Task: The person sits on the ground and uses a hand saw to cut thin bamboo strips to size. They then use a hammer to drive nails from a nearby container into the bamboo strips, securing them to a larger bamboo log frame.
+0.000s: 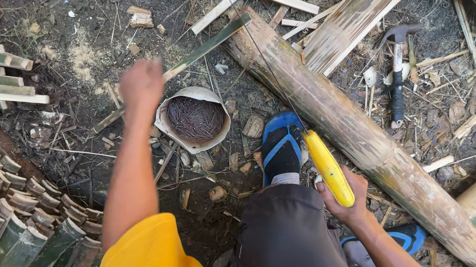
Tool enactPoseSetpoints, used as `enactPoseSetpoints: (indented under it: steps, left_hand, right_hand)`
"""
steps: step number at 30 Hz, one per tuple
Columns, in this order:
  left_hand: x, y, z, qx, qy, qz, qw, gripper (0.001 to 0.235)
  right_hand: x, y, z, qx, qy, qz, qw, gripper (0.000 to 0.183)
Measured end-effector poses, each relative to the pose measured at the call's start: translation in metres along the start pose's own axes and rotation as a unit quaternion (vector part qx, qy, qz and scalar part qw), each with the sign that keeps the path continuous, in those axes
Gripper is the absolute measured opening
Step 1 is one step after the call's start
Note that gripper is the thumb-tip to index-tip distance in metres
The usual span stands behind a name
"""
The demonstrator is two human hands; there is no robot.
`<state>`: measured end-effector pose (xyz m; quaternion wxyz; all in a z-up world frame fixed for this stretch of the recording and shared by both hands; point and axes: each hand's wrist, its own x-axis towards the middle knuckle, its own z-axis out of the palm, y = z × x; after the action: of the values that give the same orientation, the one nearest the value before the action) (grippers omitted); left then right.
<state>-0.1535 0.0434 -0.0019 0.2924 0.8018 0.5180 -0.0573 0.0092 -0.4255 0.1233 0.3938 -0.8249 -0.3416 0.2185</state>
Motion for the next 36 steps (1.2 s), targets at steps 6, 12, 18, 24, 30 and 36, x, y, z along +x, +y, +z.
enactPoseSetpoints:
  steps: [6,12,18,24,30,36]
  left_hand:
    - [0.051,0.144,0.049,-0.034,-0.087,0.137,0.986,0.046]
    - [0.057,0.133,0.072,-0.031,-0.079,0.162,0.983,0.055]
    - [0.052,0.133,0.076,-0.041,-0.039,0.145,0.988,0.056]
    - [0.047,0.137,0.067,-0.066,-0.009,0.159,0.985,0.048]
    - [0.041,0.139,0.058,-0.086,-0.012,0.156,0.984,0.047]
    - [0.057,0.131,0.085,-0.12,0.021,0.114,0.986,0.041]
  right_hand:
    - [-0.004,-0.009,-0.004,-0.052,0.004,-0.012,0.999,0.018]
    - [-0.009,-0.015,0.001,-0.06,0.023,-0.025,0.998,0.015]
    - [0.006,-0.024,-0.001,-0.117,-0.018,-0.076,0.99,0.029]
    - [0.113,-0.04,0.059,-0.044,-0.032,-0.043,0.998,0.021]
    - [0.044,-0.058,0.009,-0.071,-0.029,-0.1,0.992,0.035]
    - [0.173,-0.035,0.09,-0.06,-0.022,-0.045,0.997,0.025]
